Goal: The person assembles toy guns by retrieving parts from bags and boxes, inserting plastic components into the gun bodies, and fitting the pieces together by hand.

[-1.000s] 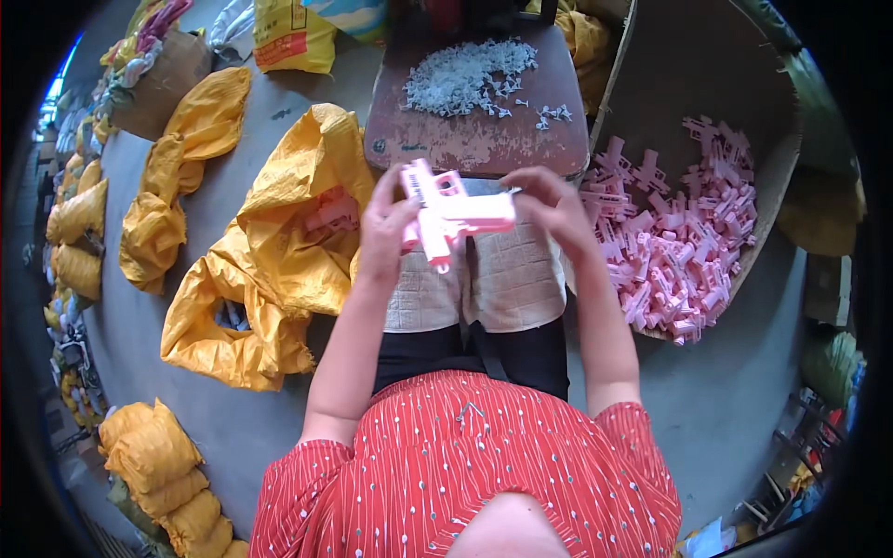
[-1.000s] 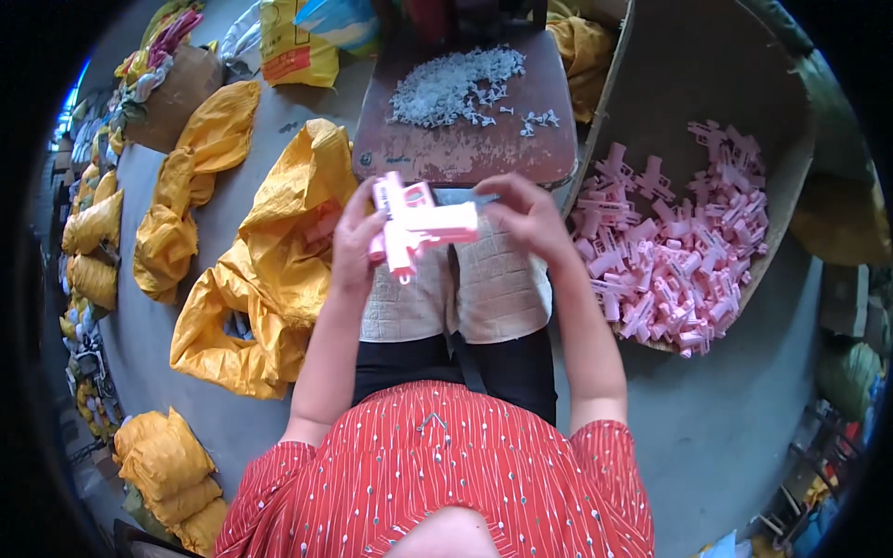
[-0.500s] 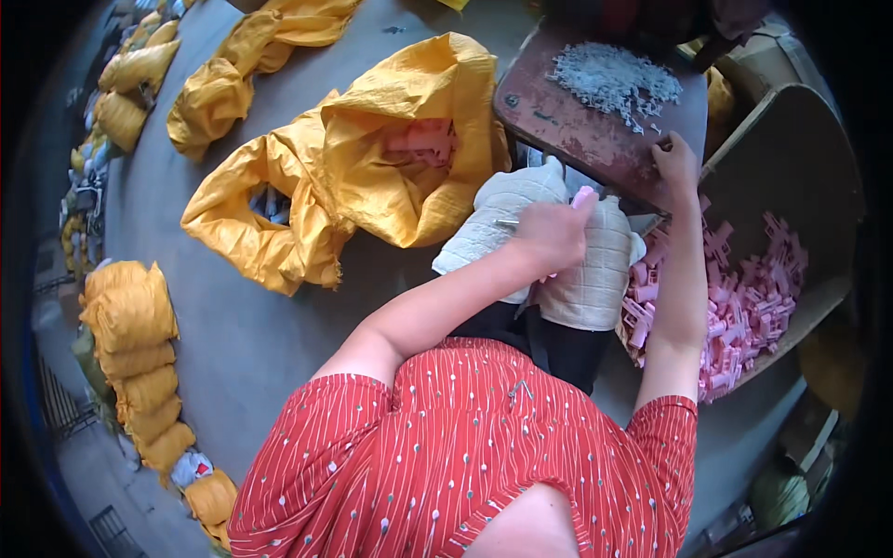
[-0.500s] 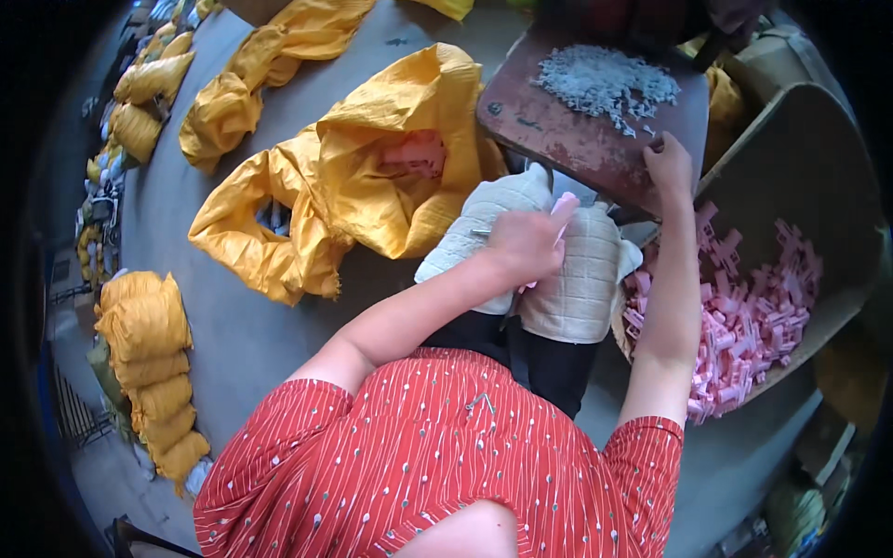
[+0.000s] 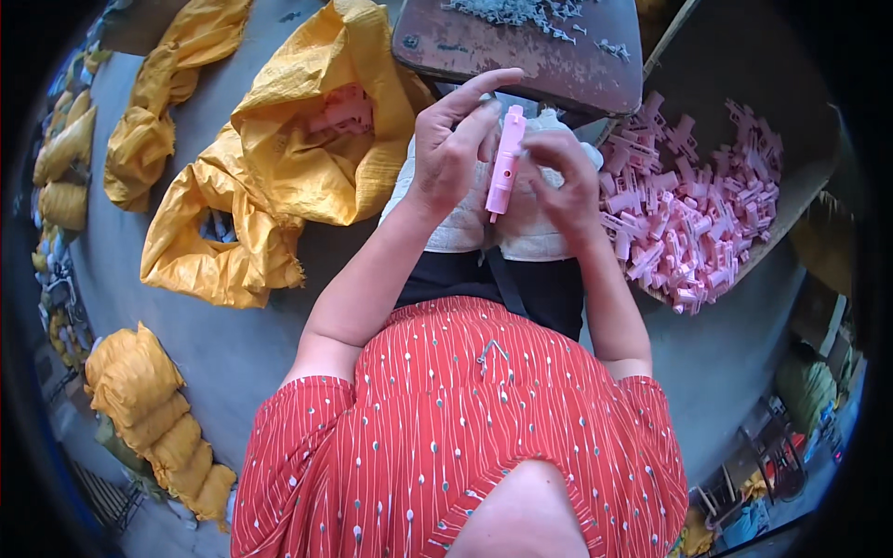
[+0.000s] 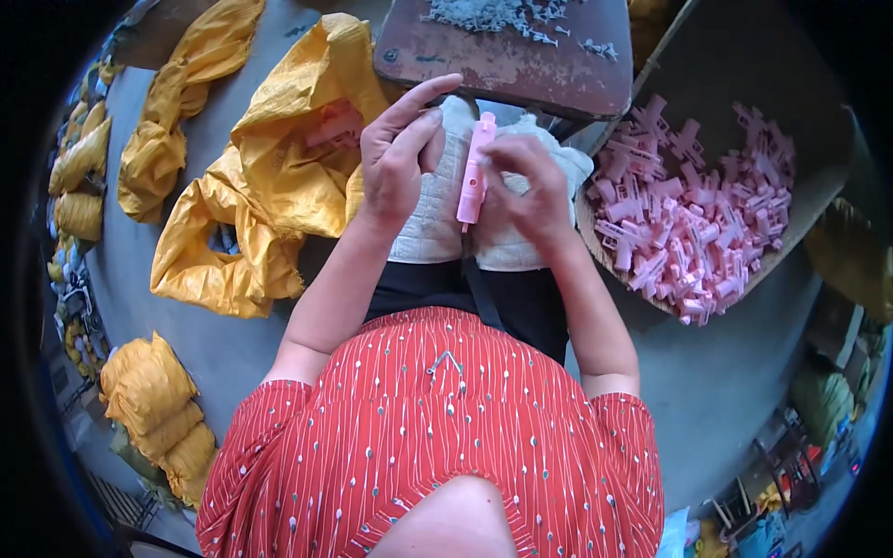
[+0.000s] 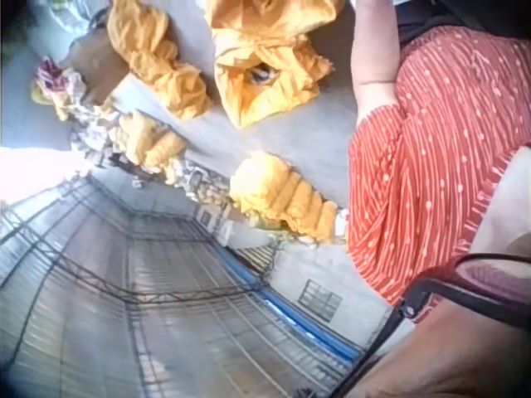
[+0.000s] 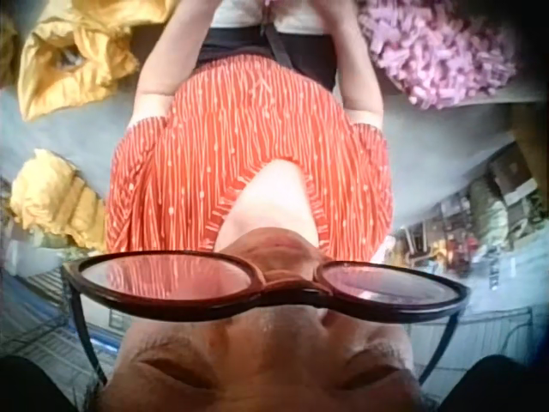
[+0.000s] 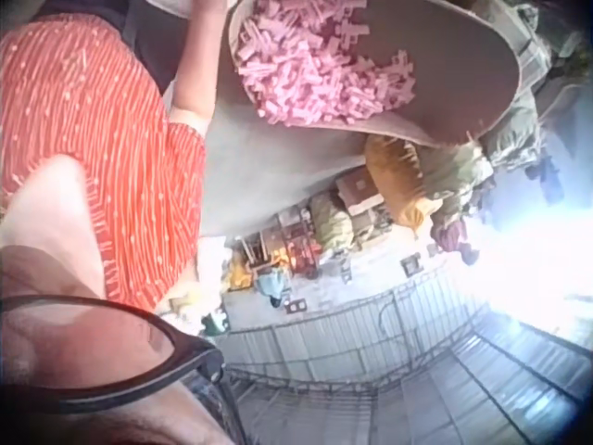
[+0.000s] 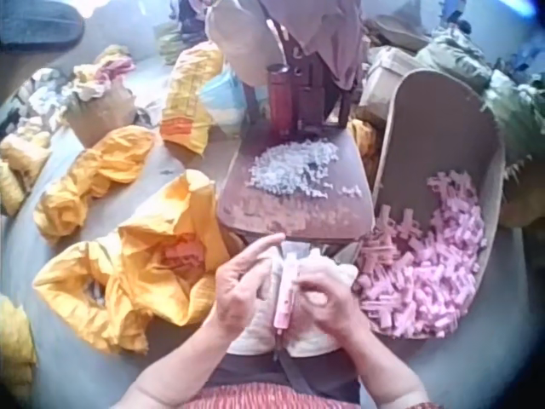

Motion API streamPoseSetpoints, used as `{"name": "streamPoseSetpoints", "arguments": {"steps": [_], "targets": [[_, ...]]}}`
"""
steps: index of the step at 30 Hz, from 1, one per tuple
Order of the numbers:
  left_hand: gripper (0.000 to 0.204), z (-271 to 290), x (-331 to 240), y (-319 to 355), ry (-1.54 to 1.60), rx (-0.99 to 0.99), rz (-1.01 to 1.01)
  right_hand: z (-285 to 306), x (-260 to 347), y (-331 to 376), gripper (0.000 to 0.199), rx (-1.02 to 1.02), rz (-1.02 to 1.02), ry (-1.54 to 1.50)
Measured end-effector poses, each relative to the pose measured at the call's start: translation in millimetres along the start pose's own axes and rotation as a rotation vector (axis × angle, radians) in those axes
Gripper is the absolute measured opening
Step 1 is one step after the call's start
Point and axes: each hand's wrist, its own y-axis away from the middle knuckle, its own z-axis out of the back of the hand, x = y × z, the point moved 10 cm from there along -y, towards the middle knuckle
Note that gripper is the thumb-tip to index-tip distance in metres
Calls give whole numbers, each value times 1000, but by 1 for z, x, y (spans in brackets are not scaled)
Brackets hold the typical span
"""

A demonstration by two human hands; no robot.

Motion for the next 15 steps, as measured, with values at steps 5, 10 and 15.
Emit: {"name": "streamPoseSetpoints", "arguments": {"steps": [5,10,15], "targets": [[39,-8,6,8,155,27,-54,-2,13,17,27,7,77,133],[42,-11,5,15,265,33,-115,-7,27,20,29,5,213,191],[43,-8,9,17,289,40,-180,-12,27,27,29,53,246,237]]}}
